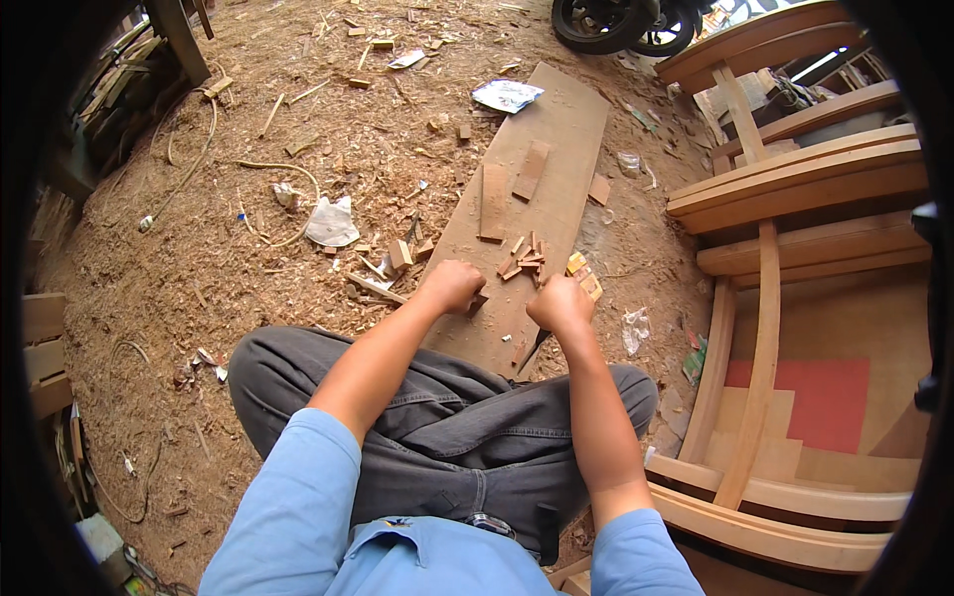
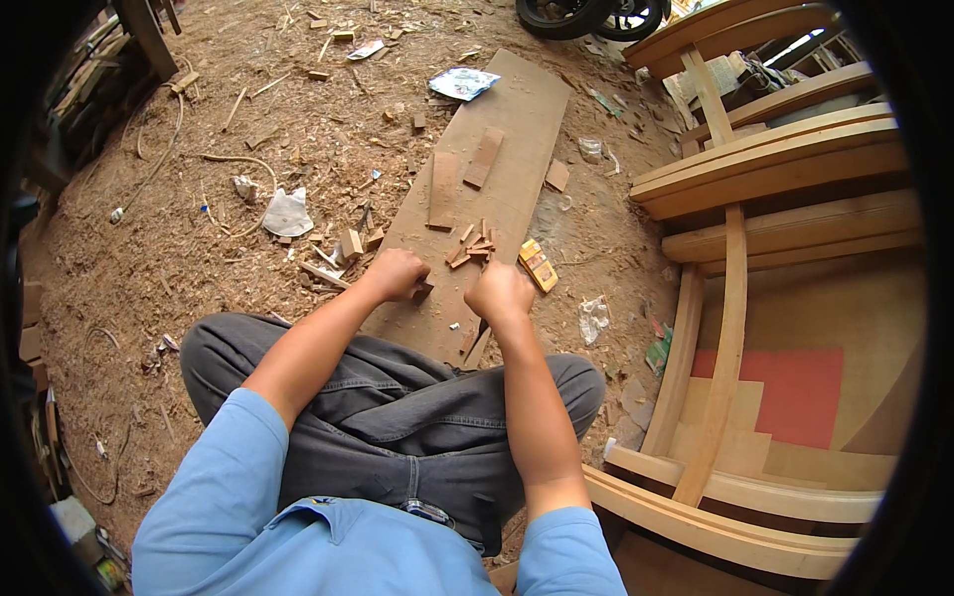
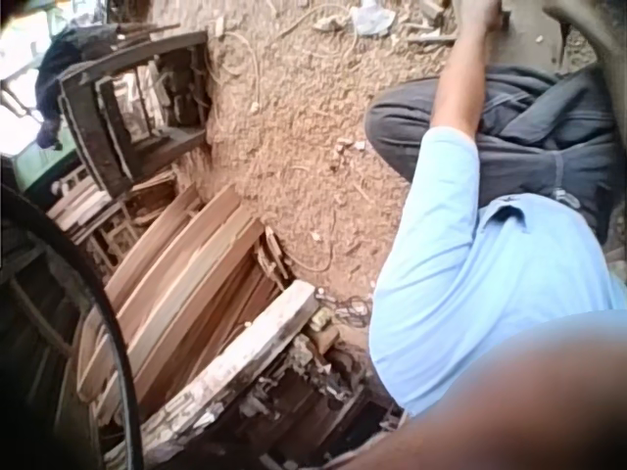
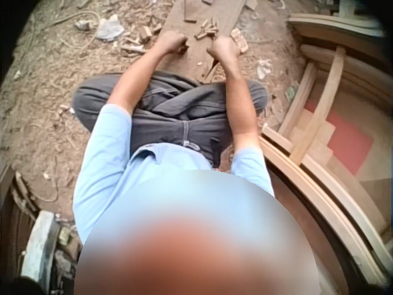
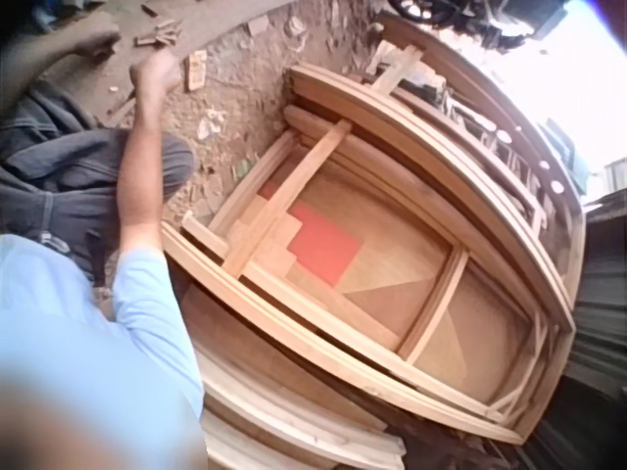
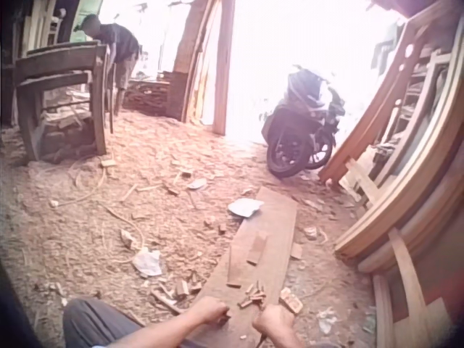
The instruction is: The person sits cross-legged on the floor and uses a chisel to carve small wooden blocks into thin shavings. The person repeatedly holds a block, shaves it, and places the shavings on a board.
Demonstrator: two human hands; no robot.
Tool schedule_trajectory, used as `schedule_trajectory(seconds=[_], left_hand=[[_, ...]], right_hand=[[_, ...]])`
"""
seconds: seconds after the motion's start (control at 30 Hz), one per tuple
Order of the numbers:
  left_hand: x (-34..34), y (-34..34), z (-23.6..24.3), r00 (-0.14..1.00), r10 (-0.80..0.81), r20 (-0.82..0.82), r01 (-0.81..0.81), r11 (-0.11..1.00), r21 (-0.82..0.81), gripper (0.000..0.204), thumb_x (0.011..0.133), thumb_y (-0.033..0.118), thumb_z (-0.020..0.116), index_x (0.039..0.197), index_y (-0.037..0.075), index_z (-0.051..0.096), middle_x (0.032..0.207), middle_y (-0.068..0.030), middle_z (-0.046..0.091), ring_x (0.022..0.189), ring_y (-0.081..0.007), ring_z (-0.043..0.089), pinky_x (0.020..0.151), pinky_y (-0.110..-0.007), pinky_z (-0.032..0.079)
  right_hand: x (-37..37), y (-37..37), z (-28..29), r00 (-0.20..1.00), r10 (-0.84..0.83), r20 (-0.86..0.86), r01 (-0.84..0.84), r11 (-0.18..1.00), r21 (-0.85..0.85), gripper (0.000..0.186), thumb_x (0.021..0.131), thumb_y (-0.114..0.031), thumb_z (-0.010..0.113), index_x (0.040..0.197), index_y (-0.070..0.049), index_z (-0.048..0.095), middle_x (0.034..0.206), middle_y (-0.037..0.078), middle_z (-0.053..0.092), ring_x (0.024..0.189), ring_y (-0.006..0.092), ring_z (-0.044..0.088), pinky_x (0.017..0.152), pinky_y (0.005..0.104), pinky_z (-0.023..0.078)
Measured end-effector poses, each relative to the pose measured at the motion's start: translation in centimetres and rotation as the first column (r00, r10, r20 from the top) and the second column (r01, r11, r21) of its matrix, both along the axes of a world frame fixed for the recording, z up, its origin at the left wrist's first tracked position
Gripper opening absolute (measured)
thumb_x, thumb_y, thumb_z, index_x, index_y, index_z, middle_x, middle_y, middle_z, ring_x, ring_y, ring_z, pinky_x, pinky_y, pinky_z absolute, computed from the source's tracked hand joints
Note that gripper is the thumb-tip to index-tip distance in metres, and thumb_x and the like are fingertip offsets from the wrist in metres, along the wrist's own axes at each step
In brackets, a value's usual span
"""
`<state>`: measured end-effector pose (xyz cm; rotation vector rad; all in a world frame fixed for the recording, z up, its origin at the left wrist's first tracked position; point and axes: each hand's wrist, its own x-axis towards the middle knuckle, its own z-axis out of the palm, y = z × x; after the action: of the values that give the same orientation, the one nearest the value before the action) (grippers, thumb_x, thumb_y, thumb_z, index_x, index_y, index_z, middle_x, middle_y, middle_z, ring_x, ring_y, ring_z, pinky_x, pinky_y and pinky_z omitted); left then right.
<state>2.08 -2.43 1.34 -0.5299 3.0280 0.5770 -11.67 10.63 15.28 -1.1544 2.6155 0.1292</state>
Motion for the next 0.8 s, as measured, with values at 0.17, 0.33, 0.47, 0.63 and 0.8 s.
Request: schedule_trajectory(seconds=[0.17, 0.33, 0.47, 0.63, 0.8], left_hand=[[0.1, 0.0, -0.2, 1.0, -0.008, -0.013, 0.008, 1.0, -0.005, 0.012, 0.075, 0.024, 0.073, 0.08, 0.013, 0.071, 0.081, -0.009, 0.071, 0.084, -0.0292, 0.07, 0.072, -0.042, 0.056], [0.0, 0.0, -0.1, 1.0, 0.005, -0.012, -0.005, 1.0, -0.016, 0.012, 0.075, 0.023, 0.073, 0.08, 0.013, 0.071, 0.081, -0.0089, 0.071, 0.084, -0.0292, 0.07, 0.072, -0.042, 0.056], [0.0, 0.0, -0.1, 1.0, -0.015, -0.021, 0.014, 0.999, -0.038, 0.012, 0.075, 0.023, 0.073, 0.081, 0.013, 0.071, 0.081, -0.0089, 0.071, 0.085, -0.0291, 0.07, 0.073, -0.042, 0.056], [-0.1, 0.0, -0.4, 0.999, -0.001, -0.04, 0.0, 1.0, -0.028, 0.012, 0.075, 0.024, 0.074, 0.081, 0.013, 0.071, 0.082, -0.0089, 0.071, 0.086, -0.0289, 0.07, 0.074, -0.042, 0.056], [-0.3, -0.1, -0.3, 1.0, -0.002, 0.012, 0.002, 1.0, -0.009, 0.012, 0.075, 0.024, 0.074, 0.081, 0.013, 0.072, 0.082, -0.0094, 0.071, 0.085, -0.0294, 0.07, 0.074, -0.043, 0.056]], right_hand=[[-0.1, 0.1, -2.2, 0.995, -0.074, -0.063, 0.07, 0.996, -0.052, 0.03, 0.074, -0.019, 0.068, 0.099, -0.006, 0.075, 0.1, 0.019, 0.073, 0.092, 0.0334, 0.072, 0.082, 0.0418, 0.057], [-1.1, -0.1, -0.9, 0.979, -0.137, -0.152, 0.063, 0.909, -0.412, 0.031, 0.073, -0.02, 0.067, 0.101, -0.009, 0.076, 0.097, 0.019, 0.073, 0.087, 0.0342, 0.073, 0.078, 0.0442, 0.058], [-1.6, 0.0, 0.4, 0.983, -0.18, -0.026, 0.163, 0.935, -0.315, 0.041, 0.075, -0.027, 0.069, 0.112, -0.009, 0.074, 0.103, 0.021, 0.073, 0.096, 0.034, 0.071, 0.085, 0.0434, 0.057], [-0.8, -0.4, -0.7, 0.991, -0.123, 0.043, 0.127, 0.986, -0.109, 0.045, 0.074, -0.028, 0.069, 0.115, -0.009, 0.074, 0.106, 0.021, 0.073, 0.1, 0.0337, 0.071, 0.09, 0.0424, 0.056], [-0.5, -0.7, -1.2, 0.98, -0.177, -0.092, 0.127, 0.91, -0.395, 0.029, 0.073, -0.021, 0.067, 0.098, -0.008, 0.076, 0.102, 0.017, 0.074, 0.091, 0.0345, 0.072, 0.082, 0.0424, 0.058]])
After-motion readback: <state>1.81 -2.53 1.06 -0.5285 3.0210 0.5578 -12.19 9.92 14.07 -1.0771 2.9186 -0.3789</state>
